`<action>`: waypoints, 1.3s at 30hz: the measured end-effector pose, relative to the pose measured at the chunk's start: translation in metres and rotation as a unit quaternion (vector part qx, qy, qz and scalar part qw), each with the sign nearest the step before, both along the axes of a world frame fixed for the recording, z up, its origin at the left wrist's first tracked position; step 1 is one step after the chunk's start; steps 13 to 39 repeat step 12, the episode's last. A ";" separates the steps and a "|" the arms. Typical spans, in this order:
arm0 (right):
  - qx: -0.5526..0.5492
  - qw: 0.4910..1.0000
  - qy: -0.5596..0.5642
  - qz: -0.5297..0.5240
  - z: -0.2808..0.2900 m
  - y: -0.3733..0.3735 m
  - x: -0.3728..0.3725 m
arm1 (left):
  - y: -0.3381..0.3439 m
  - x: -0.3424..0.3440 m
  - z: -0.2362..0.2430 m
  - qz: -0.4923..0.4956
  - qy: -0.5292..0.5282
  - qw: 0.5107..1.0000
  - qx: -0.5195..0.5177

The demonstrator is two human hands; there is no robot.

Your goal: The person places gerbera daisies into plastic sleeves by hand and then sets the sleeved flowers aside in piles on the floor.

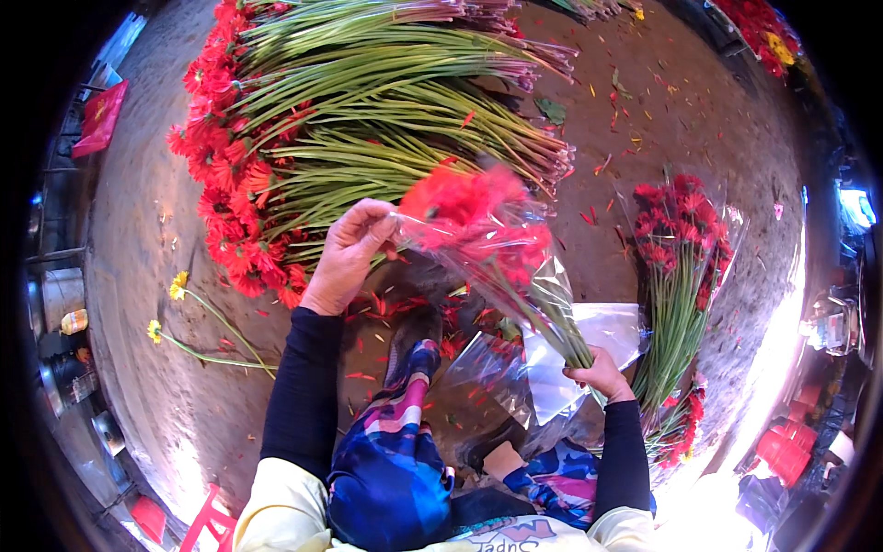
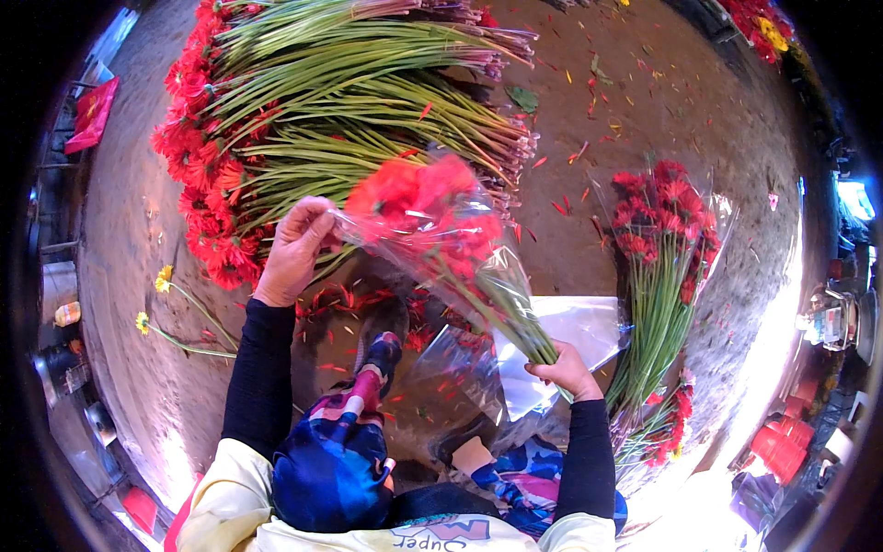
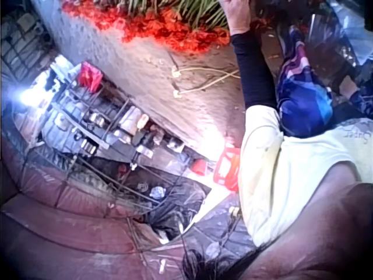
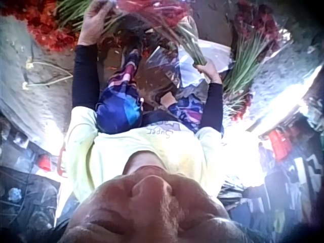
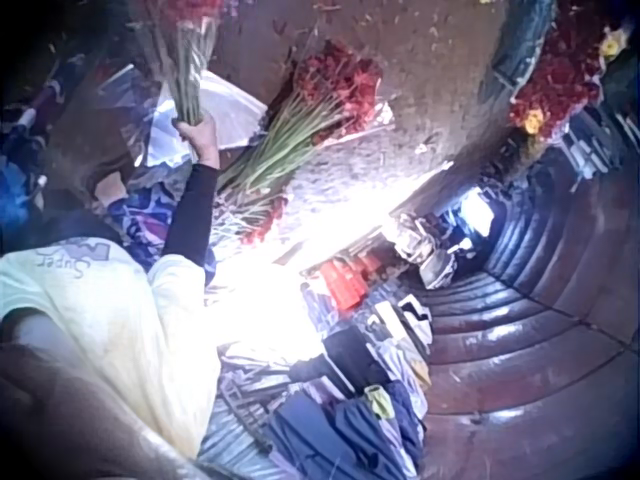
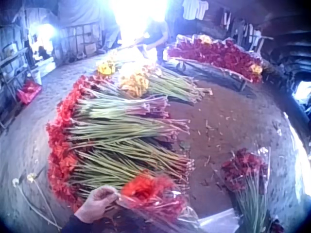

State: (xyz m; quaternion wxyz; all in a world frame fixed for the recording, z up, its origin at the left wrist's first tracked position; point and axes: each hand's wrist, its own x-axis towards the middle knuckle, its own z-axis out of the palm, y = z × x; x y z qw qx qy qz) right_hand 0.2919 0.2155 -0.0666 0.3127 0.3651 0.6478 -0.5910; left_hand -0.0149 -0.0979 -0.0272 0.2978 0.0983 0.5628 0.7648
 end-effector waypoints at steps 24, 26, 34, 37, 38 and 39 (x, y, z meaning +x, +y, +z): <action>0.345 0.928 0.136 0.033 -0.020 0.001 0.001 | 0.029 -0.001 0.011 -0.156 0.083 0.982 -0.063; 0.345 0.928 0.136 0.033 -0.020 0.001 0.001 | 0.029 -0.001 0.011 -0.156 0.083 0.982 -0.063; 0.345 0.928 0.136 0.033 -0.020 0.001 0.001 | 0.029 -0.001 0.011 -0.156 0.083 0.982 -0.063; 0.345 0.928 0.136 0.033 -0.020 0.001 0.001 | 0.029 -0.001 0.011 -0.156 0.083 0.982 -0.063; 0.345 0.928 0.136 0.033 -0.020 0.001 0.001 | 0.029 -0.001 0.011 -0.156 0.083 0.982 -0.063; 0.345 0.928 0.136 0.033 -0.020 0.001 0.001 | 0.029 -0.001 0.011 -0.156 0.083 0.982 -0.063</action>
